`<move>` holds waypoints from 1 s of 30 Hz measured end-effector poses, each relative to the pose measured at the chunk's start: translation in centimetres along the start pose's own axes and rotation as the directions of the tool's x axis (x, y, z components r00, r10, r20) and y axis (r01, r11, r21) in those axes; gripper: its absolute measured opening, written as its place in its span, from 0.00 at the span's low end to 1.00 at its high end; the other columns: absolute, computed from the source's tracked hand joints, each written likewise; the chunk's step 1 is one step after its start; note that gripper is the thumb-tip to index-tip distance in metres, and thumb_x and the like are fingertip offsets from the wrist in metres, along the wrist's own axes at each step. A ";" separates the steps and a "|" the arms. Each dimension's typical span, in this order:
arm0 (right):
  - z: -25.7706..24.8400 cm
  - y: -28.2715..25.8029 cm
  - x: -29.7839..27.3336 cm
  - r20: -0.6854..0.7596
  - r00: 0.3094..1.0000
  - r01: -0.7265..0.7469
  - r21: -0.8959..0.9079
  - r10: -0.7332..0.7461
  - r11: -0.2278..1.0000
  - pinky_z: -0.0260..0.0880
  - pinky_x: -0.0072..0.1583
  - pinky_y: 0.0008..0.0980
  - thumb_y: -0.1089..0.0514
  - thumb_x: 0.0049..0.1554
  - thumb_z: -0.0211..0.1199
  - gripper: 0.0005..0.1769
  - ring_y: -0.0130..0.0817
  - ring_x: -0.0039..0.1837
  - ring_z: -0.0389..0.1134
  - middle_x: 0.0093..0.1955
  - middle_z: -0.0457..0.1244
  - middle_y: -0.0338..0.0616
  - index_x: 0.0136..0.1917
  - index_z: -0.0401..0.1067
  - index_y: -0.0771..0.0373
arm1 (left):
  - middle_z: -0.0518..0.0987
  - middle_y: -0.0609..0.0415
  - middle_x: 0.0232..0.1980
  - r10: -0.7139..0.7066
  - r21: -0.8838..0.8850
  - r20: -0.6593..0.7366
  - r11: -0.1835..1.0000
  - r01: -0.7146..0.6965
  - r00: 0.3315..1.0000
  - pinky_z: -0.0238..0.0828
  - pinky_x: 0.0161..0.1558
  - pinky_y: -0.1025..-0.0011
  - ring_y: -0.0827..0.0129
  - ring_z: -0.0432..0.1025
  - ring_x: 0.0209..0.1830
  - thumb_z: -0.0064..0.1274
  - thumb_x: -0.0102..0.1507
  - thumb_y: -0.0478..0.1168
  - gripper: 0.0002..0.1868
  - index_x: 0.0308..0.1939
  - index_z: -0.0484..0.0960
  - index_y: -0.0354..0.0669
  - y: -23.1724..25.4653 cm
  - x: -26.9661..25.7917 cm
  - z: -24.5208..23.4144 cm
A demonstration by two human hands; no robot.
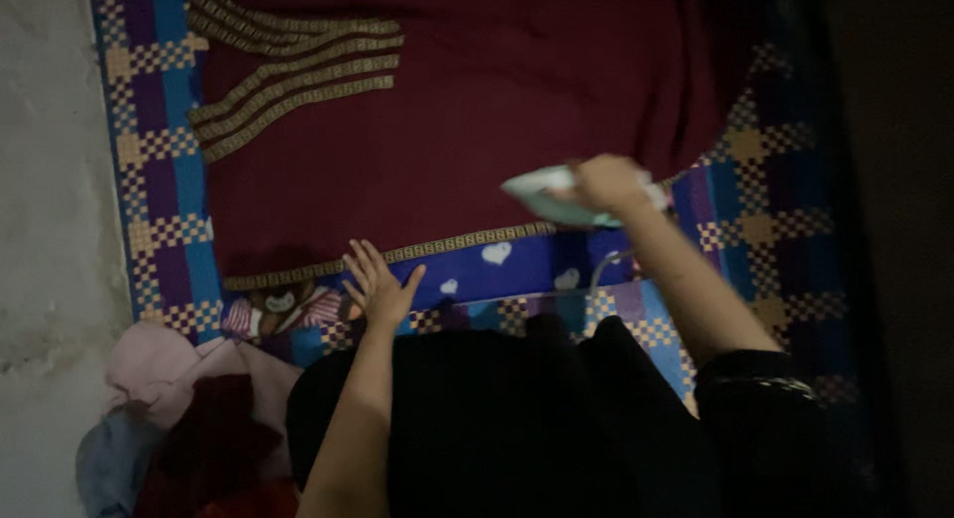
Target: The person sits on a mat on the floor, selects a maroon garment from a pile of clothes, and irons it using a handheld electric iron. They smooth the fabric, iron different sections, and flip the garment to iron the other side.
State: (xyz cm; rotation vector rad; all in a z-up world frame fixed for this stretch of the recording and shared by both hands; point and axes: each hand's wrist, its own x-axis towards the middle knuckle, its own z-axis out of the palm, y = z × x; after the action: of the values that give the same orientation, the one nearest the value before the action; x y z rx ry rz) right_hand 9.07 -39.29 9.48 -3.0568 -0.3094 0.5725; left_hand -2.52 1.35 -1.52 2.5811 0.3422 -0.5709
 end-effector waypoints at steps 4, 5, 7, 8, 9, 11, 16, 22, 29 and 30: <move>0.1 -7.5 -0.6 0.050 0.979 0.198 -0.016 -0.197 0.980 0.76 0.45 0.49 0.19 0.56 0.50 0.43 0.47 0.41 0.75 0.39 0.71 0.51 0.66 0.74 0.52 | 0.17 0.51 0.84 -0.017 0.028 0.020 0.999 0.016 1.000 0.18 0.76 0.37 0.53 0.14 0.83 0.45 0.57 0.79 0.68 0.81 0.21 0.48 0.1 -0.1 -0.3; -0.1 -8.6 -1.0 0.062 0.972 0.225 0.019 -0.226 0.974 0.76 0.45 0.47 0.18 0.55 0.49 0.43 0.45 0.40 0.75 0.38 0.71 0.50 0.65 0.74 0.52 | 0.18 0.51 0.84 -0.016 0.034 0.018 0.999 0.015 1.000 0.19 0.76 0.37 0.53 0.14 0.84 0.44 0.57 0.79 0.68 0.81 0.22 0.48 0.0 -0.3 -0.3; -0.7 -8.5 -1.7 0.023 0.980 0.196 -0.014 -0.196 0.980 0.76 0.44 0.47 0.18 0.57 0.49 0.43 0.44 0.40 0.75 0.38 0.71 0.51 0.65 0.74 0.53 | 0.19 0.52 0.85 -0.008 0.048 0.024 0.999 0.007 1.000 0.20 0.76 0.36 0.52 0.15 0.84 0.44 0.58 0.78 0.66 0.81 0.23 0.49 -0.1 -0.4 -0.4; -0.5 -8.4 -1.8 0.005 0.983 0.182 -0.028 -0.182 0.983 0.77 0.44 0.46 0.18 0.57 0.48 0.43 0.44 0.40 0.75 0.38 0.71 0.51 0.66 0.73 0.53 | 0.19 0.52 0.85 -0.001 0.056 0.032 0.998 -0.001 0.999 0.21 0.76 0.36 0.52 0.16 0.84 0.44 0.59 0.77 0.65 0.81 0.23 0.50 -0.2 -0.4 -0.3; -0.2 -7.7 -1.8 -0.024 0.994 0.108 -0.020 -0.108 0.994 0.76 0.44 0.48 0.19 0.57 0.50 0.43 0.45 0.41 0.75 0.40 0.71 0.51 0.63 0.74 0.55 | 0.19 0.52 0.85 0.002 0.067 0.041 0.998 -0.005 0.999 0.22 0.76 0.36 0.51 0.16 0.84 0.44 0.60 0.77 0.64 0.81 0.23 0.50 -0.5 -0.6 -0.3; 0.1 -4.5 -1.7 -0.079 0.996 -0.041 0.003 0.041 0.999 0.74 0.45 0.52 0.20 0.58 0.52 0.42 0.46 0.44 0.74 0.42 0.71 0.50 0.59 0.76 0.58 | 0.21 0.53 0.85 0.027 0.101 0.029 0.994 -0.029 0.999 0.24 0.77 0.36 0.51 0.18 0.84 0.43 0.62 0.75 0.61 0.82 0.26 0.50 -0.9 -0.7 0.0; 1.7 4.7 -5.4 -0.149 0.893 -0.394 0.198 0.424 0.898 0.74 0.50 0.50 0.18 0.56 0.53 0.45 0.49 0.49 0.75 0.45 0.72 0.55 0.62 0.76 0.57 | 0.25 0.52 0.86 0.079 0.088 0.014 0.993 -0.079 0.997 0.27 0.76 0.34 0.50 0.19 0.85 0.47 0.63 0.71 0.57 0.83 0.33 0.49 -1.7 -1.1 -0.1; 2.7 8.2 -10.5 -0.137 0.768 -0.591 0.221 0.625 0.776 0.73 0.52 0.52 0.16 0.56 0.56 0.45 0.59 0.53 0.73 0.50 0.70 0.63 0.64 0.75 0.55 | 0.26 0.51 0.86 0.016 0.019 0.003 1.000 -0.016 1.000 0.27 0.76 0.34 0.50 0.18 0.84 0.50 0.64 0.65 0.55 0.82 0.36 0.47 -1.0 -0.2 0.5; -0.1 11.3 -17.6 -0.324 0.759 -0.229 0.678 0.564 0.699 0.73 0.53 0.47 0.47 0.60 0.72 0.22 0.48 0.53 0.75 0.52 0.71 0.57 0.58 0.74 0.64 | 0.35 0.40 0.85 -0.112 -0.538 -0.174 0.843 0.001 0.978 0.38 0.80 0.52 0.47 0.36 0.85 0.52 0.69 0.49 0.48 0.80 0.37 0.38 1.5 -2.0 0.0; -0.4 11.5 -18.5 -0.332 0.709 -0.241 0.715 0.622 0.657 0.73 0.51 0.43 0.50 0.59 0.73 0.21 0.44 0.52 0.74 0.52 0.71 0.54 0.58 0.74 0.64 | 0.35 0.38 0.84 -0.180 -0.642 -0.144 0.765 0.046 0.973 0.39 0.79 0.53 0.47 0.39 0.83 0.51 0.68 0.47 0.49 0.80 0.34 0.37 2.2 -2.4 -0.4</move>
State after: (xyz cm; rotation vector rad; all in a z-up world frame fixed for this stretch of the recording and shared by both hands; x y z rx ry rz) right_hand -5.55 -54.17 15.82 -2.4244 0.5855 -0.2348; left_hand -3.75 -0.67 0.72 1.9547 0.6418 -0.1765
